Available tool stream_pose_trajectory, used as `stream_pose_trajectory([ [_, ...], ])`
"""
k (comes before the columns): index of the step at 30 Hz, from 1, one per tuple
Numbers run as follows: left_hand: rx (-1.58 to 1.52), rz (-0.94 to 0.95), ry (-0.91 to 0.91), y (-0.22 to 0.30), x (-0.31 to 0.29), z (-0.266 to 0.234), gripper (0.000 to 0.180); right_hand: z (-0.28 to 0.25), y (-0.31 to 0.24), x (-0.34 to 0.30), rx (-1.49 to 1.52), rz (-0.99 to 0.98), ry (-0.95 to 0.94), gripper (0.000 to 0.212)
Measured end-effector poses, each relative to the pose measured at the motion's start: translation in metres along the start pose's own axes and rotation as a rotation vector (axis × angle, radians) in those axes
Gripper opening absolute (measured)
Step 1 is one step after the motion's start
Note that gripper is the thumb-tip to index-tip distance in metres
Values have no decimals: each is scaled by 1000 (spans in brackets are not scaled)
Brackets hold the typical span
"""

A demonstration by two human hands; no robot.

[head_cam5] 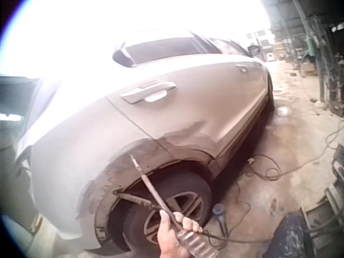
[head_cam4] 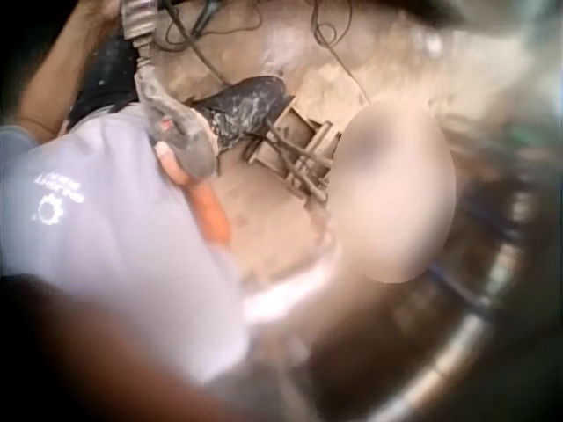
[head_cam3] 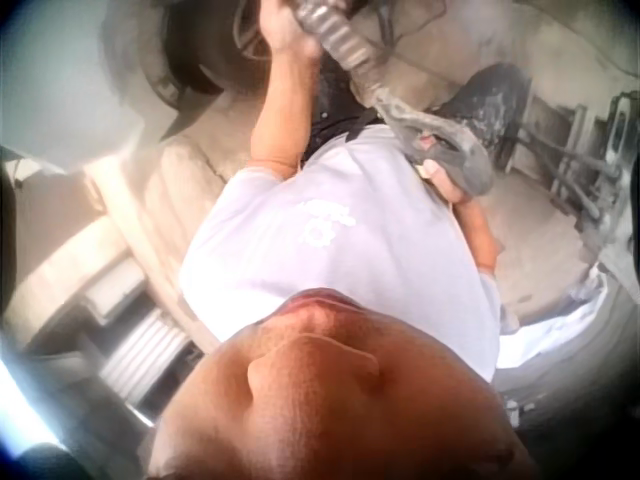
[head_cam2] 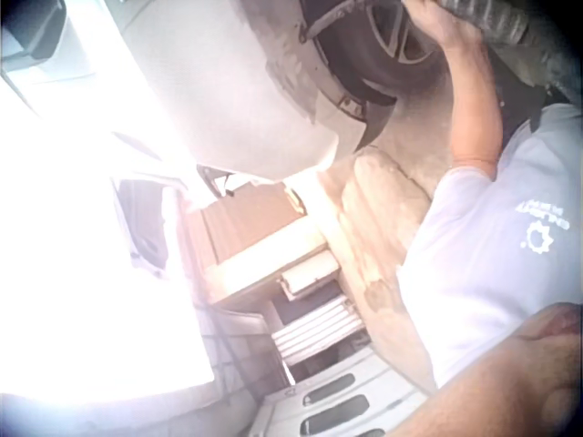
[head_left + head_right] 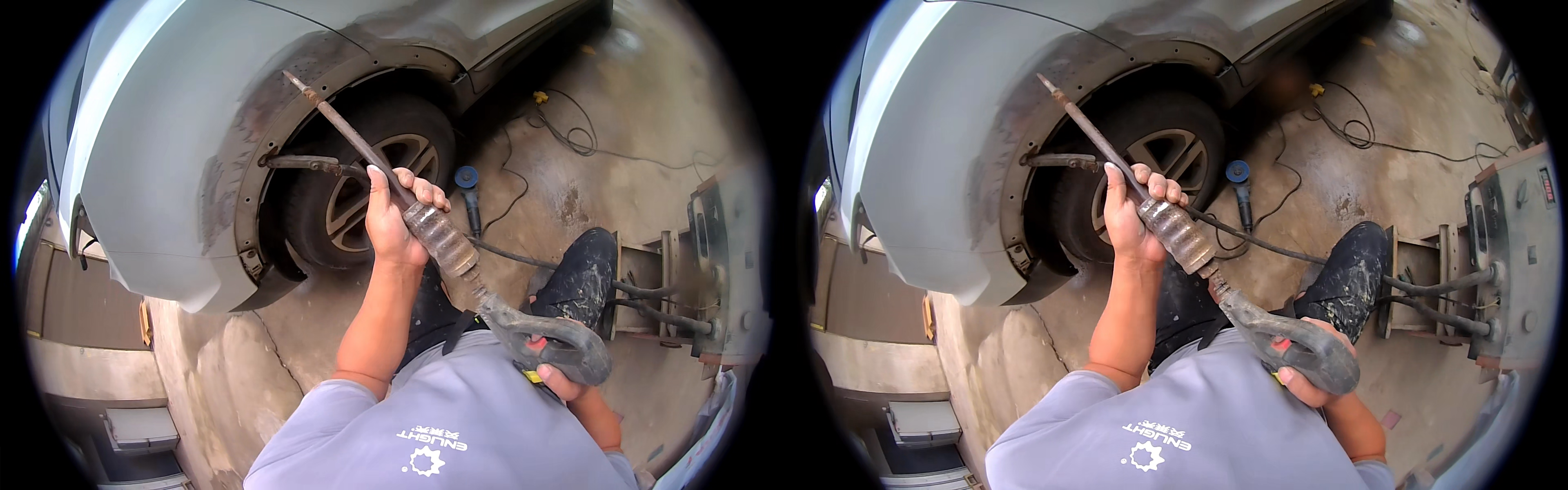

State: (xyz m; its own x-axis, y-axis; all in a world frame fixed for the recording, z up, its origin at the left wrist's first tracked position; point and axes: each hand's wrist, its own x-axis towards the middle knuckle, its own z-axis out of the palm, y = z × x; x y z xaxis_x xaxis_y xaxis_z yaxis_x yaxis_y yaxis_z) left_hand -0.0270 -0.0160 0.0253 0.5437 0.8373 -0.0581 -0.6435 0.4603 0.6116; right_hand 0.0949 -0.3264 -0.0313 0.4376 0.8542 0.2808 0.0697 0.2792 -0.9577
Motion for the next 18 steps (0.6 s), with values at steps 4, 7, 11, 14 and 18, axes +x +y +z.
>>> stream_pose_trajectory([
  [4, 0, -1, -9, -6, -4, 0, 57, 3, 6, 4, 21, 1, -23, 38],
  [7, -45, 0, -101, -10, -2, -7, 54, 3, 9, 8, 25, -28, -52, 37],
  [11, -543, -67, -654, -13, 9, -38, 50, 3, 10, 6, 35, -30, -37, 35],
  [14, -422, -46, -519, -7, 4, -45, 52, 4, 9, 5, 60, 25, 5, 34],
  [18, 286, 57, 129, 5, -7, -29, 49, 3, 4, 7, 10, 77, -7, 35],
])
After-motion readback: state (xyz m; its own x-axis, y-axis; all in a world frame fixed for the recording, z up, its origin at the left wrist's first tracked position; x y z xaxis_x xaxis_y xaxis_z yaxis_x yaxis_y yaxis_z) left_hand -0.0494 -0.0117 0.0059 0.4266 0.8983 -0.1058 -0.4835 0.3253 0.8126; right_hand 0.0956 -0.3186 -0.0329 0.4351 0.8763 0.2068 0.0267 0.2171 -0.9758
